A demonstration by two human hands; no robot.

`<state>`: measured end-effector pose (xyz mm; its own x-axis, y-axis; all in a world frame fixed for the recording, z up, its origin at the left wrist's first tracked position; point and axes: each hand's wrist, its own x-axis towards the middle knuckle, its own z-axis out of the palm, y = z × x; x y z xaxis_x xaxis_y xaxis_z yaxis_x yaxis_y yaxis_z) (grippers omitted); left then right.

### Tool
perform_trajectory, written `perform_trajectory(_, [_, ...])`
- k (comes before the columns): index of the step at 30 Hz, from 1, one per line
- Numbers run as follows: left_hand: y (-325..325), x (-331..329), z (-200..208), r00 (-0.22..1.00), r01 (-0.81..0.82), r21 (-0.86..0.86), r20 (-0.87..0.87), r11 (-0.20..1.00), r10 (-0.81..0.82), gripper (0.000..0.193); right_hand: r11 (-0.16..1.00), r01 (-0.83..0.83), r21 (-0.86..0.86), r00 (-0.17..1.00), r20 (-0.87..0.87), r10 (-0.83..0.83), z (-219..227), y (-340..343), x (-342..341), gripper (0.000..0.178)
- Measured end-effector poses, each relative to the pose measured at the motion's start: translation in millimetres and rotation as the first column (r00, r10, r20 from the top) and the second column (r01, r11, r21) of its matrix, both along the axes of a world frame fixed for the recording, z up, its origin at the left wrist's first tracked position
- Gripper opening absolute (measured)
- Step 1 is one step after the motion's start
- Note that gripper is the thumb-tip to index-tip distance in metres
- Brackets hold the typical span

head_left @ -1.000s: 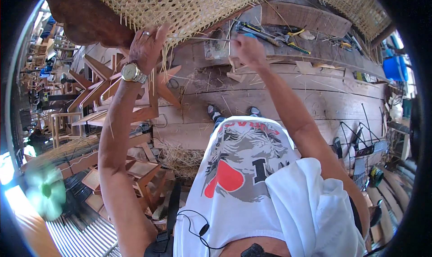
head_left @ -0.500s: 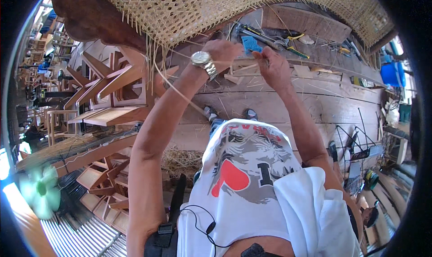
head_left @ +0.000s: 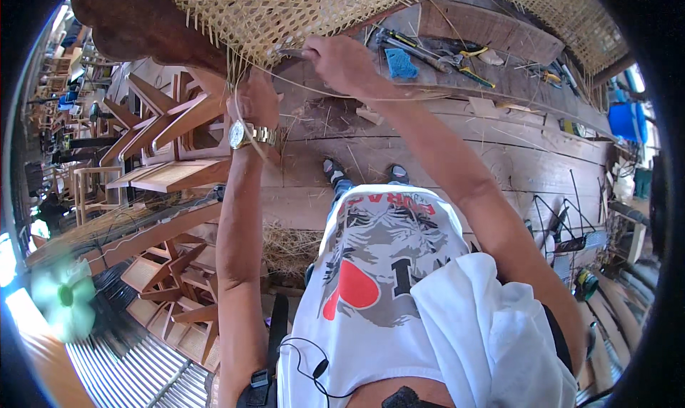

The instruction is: Weave rattan strips into a wooden chair frame backrest using specialized tools.

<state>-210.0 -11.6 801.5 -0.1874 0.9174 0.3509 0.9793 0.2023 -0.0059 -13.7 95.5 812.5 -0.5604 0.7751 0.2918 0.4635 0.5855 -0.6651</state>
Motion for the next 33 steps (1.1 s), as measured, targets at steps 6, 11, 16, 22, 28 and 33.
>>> perform_trajectory(6, [-3.1, 18.0, 20.3, 0.973, -0.151, 0.06, 0.185, 0.987, 0.137, 0.024, 0.989, 0.027, 0.143, 0.998, 0.056, -0.036, 6.2, 6.6, -5.7, 0.018])
perform_trajectory(11, [4.7, 28.7, 39.9, 0.974, -0.176, 0.103, 0.164, 0.979, 0.158, 0.024, 0.981, -0.058, 0.186, 0.992, 0.123, 0.036, 5.0, 12.4, -23.2, 0.015])
perform_trajectory(16, [11.9, 29.4, 41.9, 0.97, -0.215, 0.08, 0.134, 0.973, 0.203, 0.022, 0.982, -0.058, 0.182, 0.986, 0.163, 0.028, 4.4, 21.1, -30.7, 0.019])
perform_trajectory(22, [22.3, 6.4, 23.8, 0.973, -0.211, 0.168, 0.127, 0.963, 0.191, 0.022, 0.979, -0.046, 0.197, 0.988, 0.151, 0.016, 1.8, 23.0, -26.6, 0.021])
perform_trajectory(28, [25.6, -2.5, 4.2, 0.97, -0.22, 0.161, 0.136, 0.962, 0.2, 0.023, 0.976, -0.067, 0.209, 0.991, 0.127, 0.041, 8.0, 19.4, -24.2, 0.021])
perform_trajectory(33, [30.7, 18.0, 14.4, 0.944, -0.299, 0.087, 0.173, 0.95, 0.281, 0.025, 0.982, -0.045, 0.182, 0.986, 0.169, 0.014, 20.8, 8.4, -26.5, 0.017])
